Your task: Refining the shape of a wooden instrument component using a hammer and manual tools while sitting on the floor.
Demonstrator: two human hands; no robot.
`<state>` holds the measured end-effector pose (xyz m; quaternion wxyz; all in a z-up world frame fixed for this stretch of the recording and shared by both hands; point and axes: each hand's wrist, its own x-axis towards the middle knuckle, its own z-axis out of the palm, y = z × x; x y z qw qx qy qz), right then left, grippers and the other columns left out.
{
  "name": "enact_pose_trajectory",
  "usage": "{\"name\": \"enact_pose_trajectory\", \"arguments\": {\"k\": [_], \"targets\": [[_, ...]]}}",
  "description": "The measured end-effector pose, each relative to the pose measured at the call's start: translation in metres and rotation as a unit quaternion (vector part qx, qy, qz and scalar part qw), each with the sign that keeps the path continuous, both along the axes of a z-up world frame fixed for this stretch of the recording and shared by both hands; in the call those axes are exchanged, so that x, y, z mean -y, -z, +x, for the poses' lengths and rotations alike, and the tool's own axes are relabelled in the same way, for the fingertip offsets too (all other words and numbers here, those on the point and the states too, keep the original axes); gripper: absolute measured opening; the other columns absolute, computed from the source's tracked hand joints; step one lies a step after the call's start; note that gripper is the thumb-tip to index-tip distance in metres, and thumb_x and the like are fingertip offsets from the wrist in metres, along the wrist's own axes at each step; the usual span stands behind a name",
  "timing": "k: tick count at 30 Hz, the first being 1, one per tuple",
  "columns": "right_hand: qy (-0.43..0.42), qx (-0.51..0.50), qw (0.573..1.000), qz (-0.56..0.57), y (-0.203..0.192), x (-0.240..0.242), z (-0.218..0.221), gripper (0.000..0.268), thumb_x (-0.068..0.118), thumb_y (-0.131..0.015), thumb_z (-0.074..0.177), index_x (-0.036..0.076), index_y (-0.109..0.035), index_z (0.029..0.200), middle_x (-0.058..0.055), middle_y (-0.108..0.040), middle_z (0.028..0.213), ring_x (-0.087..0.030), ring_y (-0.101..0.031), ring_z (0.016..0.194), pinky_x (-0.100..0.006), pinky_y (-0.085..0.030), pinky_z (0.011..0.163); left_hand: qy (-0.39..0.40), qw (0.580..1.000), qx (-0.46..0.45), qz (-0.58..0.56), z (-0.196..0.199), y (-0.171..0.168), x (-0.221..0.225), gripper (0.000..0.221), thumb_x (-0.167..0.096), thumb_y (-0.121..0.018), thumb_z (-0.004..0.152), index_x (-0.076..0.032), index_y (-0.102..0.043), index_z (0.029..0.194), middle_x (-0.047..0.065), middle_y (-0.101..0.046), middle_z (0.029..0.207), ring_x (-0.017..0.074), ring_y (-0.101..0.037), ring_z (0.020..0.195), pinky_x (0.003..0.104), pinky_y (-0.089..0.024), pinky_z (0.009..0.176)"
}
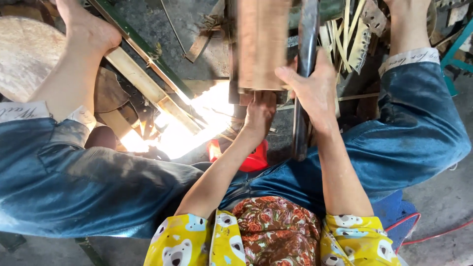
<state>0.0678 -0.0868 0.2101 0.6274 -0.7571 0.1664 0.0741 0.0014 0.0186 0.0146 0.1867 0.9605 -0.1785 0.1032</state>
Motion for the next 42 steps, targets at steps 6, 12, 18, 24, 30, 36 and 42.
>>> {"name": "enact_pose_trajectory", "arguments": {"k": [6, 12, 18, 24, 30, 36, 42], "targets": [[-0.048, 0.075, 0.974, -0.21, -0.008, 0.003, 0.014, 0.039, 0.009, -0.089, 0.088, 0.003, -0.051, 0.097, -0.004, -0.062, 0.073, -0.014, -0.056, 0.047, -0.027, -0.05, 0.042, -0.042, 0.997, 0.044, -0.036, 0.001, 0.001, 0.013, 0.007, -0.002, -0.064, 0.077, -0.002, -0.063, 0.084, 0.016, -0.058, 0.087, 0.0278, -0.053, 0.085, 0.035, -0.051, 0.068], [-0.023, 0.027, 0.993, -0.109, 0.002, 0.02, 0.009, 0.022, 0.009, -0.078, 0.094, 0.002, -0.059, 0.103, 0.0, -0.059, 0.084, -0.009, -0.055, 0.068, -0.022, -0.051, 0.062, 0.053, 0.99, 0.017, -0.128, -0.023, -0.041, -0.012, 0.014, 0.007, -0.066, 0.078, 0.005, -0.066, 0.092, 0.018, -0.05, 0.107, 0.0332, -0.055, 0.098, 0.044, -0.055, 0.089], [0.004, -0.015, 1.0, -0.026, 0.003, 0.021, 0.01, 0.03, 0.014, -0.083, 0.09, 0.007, -0.055, 0.097, -0.002, -0.061, 0.073, -0.01, -0.052, 0.049, -0.023, -0.045, 0.043, -0.148, 0.872, -0.208, -0.417, -0.024, -0.088, -0.015, 0.019, 0.013, -0.061, 0.083, 0.004, -0.066, 0.099, 0.011, -0.069, 0.09, 0.0185, -0.064, 0.069, 0.028, -0.054, 0.067], [0.007, -0.022, 0.999, -0.029, 0.016, 0.032, 0.009, 0.028, 0.014, -0.083, 0.09, 0.006, -0.057, 0.097, -0.002, -0.058, 0.073, -0.011, -0.051, 0.05, -0.025, -0.045, 0.045, -0.178, 0.765, -0.317, -0.531, -0.024, -0.039, -0.012, 0.015, 0.003, -0.065, 0.086, 0.002, -0.07, 0.1, 0.007, -0.074, 0.088, 0.013, -0.068, 0.075, 0.023, -0.055, 0.073], [0.002, -0.022, 0.999, -0.025, 0.021, 0.037, 0.009, 0.039, 0.023, -0.088, 0.088, 0.007, -0.053, 0.093, -0.002, -0.057, 0.067, -0.012, -0.053, 0.044, -0.025, -0.047, 0.039, -0.184, 0.593, -0.44, -0.649, -0.02, -0.038, -0.023, 0.015, 0.001, -0.067, 0.094, 0.0, -0.07, 0.108, 0.006, -0.073, 0.092, 0.0088, -0.064, 0.078, 0.021, -0.054, 0.076], [0.007, -0.021, 0.999, -0.037, 0.015, 0.034, 0.008, 0.035, 0.022, -0.087, 0.089, 0.007, -0.056, 0.094, -0.001, -0.056, 0.067, -0.011, -0.052, 0.046, -0.024, -0.045, 0.041, -0.174, 0.625, -0.425, -0.631, -0.021, -0.025, -0.026, 0.015, 0.009, -0.058, 0.094, 0.0, -0.065, 0.105, 0.012, -0.075, 0.098, 0.0146, -0.069, 0.08, 0.027, -0.061, 0.078], [0.008, -0.029, 0.998, -0.056, 0.011, 0.033, 0.008, 0.035, 0.025, -0.086, 0.09, 0.006, -0.057, 0.096, -0.001, -0.057, 0.07, -0.01, -0.053, 0.047, -0.023, -0.047, 0.044, -0.132, 0.583, -0.452, -0.662, -0.017, -0.046, -0.033, 0.014, -0.006, -0.049, 0.104, 0.001, -0.06, 0.098, 0.02, -0.07, 0.113, 0.0256, -0.072, 0.102, 0.039, -0.063, 0.097]]}}
